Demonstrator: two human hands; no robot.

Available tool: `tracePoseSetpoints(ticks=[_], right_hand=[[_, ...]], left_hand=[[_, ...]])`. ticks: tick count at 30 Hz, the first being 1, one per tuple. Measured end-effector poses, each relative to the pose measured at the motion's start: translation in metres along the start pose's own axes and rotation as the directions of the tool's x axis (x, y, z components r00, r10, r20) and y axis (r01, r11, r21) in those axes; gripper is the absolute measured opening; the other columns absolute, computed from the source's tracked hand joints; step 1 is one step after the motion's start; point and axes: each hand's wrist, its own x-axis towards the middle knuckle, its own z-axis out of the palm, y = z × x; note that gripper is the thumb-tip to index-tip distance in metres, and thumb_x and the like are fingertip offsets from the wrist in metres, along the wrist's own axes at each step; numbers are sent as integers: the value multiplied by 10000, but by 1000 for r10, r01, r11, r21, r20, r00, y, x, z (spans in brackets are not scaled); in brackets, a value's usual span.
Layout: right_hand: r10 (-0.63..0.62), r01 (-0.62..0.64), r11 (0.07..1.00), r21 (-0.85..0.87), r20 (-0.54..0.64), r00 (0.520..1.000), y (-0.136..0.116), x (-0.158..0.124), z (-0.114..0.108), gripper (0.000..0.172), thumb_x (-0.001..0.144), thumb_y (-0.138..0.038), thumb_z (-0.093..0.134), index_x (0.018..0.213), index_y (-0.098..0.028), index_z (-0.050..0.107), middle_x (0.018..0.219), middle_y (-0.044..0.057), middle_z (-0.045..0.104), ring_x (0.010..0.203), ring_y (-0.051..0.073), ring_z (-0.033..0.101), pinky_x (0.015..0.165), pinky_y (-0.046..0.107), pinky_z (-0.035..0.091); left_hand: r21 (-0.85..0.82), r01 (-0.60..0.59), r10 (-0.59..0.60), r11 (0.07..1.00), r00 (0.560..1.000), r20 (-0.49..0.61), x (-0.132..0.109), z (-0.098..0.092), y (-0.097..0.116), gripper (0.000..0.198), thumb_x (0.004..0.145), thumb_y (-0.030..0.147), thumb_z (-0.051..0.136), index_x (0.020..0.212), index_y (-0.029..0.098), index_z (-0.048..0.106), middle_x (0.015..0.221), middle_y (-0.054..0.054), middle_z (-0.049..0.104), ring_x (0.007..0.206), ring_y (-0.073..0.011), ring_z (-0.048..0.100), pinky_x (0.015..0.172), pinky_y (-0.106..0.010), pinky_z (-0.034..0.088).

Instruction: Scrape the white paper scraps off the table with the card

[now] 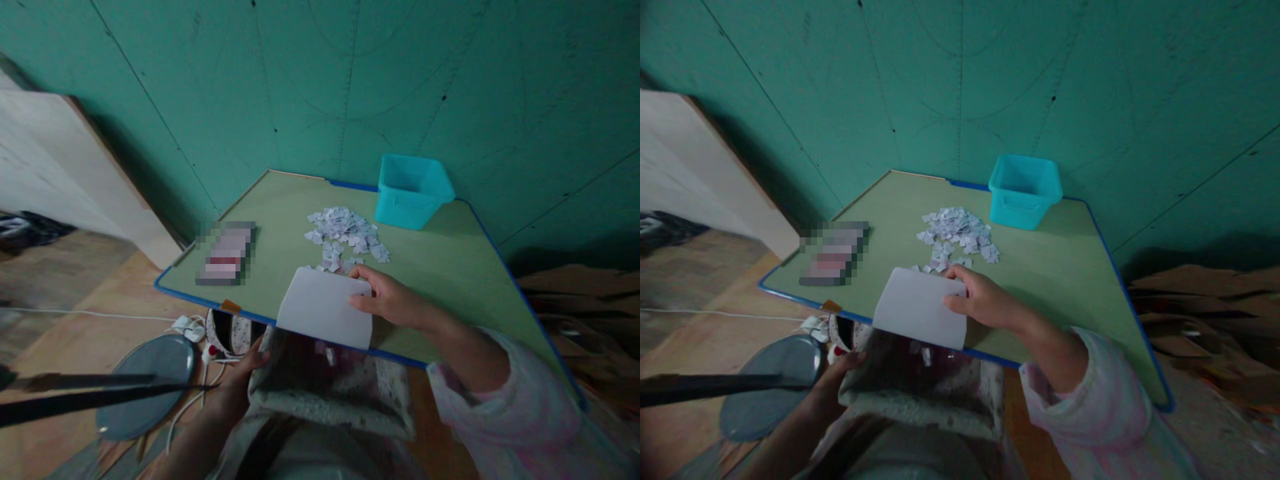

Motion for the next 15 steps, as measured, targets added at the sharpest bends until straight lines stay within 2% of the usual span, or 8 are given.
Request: tracePoseSetpoints(ticks=[3,5,7,10,12,15], right_hand=[[-13,13,1000,18,-37,999,0,1,-2,208,724,-291,570,838,-215,414,694,-45,472,567,88,464,483,197,347],[-44,50,998,39,-149,988,0,3,-8,220,716,-301,578,844,-219,417,688,-47,481,565,94,470,490,204,348],[-87,115,991,74,-316,945,-1,7,-17,231,706,-301,584,850,-223,421,706,-45,503,585,103,485,521,218,367],[-128,195,978,74,-526,841,-1,10,-32,246,690,-297,596,863,-232,435,726,-47,524,607,114,498,551,230,381],[-129,204,976,74,-559,819,0,11,-39,246,686,-291,601,867,-234,444,716,-52,527,610,116,500,557,231,382],[-116,178,981,80,-493,862,4,11,-41,224,684,-278,599,837,-224,446,695,-57,528,602,109,495,559,226,376]], left_hand=[[-10,16,-16,1000,1000,-1,-2,2,0,454,695,206,575,1148,233,543,947,-11,721,876,-324,650,695,-390,520],[-9,23,-23,1000,1000,4,-2,2,0,439,704,220,565,1142,245,549,943,-4,722,863,-335,653,685,-400,521],[5,13,-13,1000,1000,-5,-3,1,1,431,703,208,574,1134,231,560,896,-1,733,843,-327,660,691,-386,520],[16,20,-20,1000,1000,0,-2,-2,1,430,716,198,566,1145,218,556,815,6,743,793,-314,673,697,-377,521],[13,28,-28,1000,1000,5,-2,-4,0,419,729,206,553,1147,226,554,816,6,742,810,-314,669,700,-379,520],[6,-5,5,1000,1000,1,-2,-6,0,447,681,201,606,1126,210,567,868,-18,737,909,-314,636,725,-364,513]])
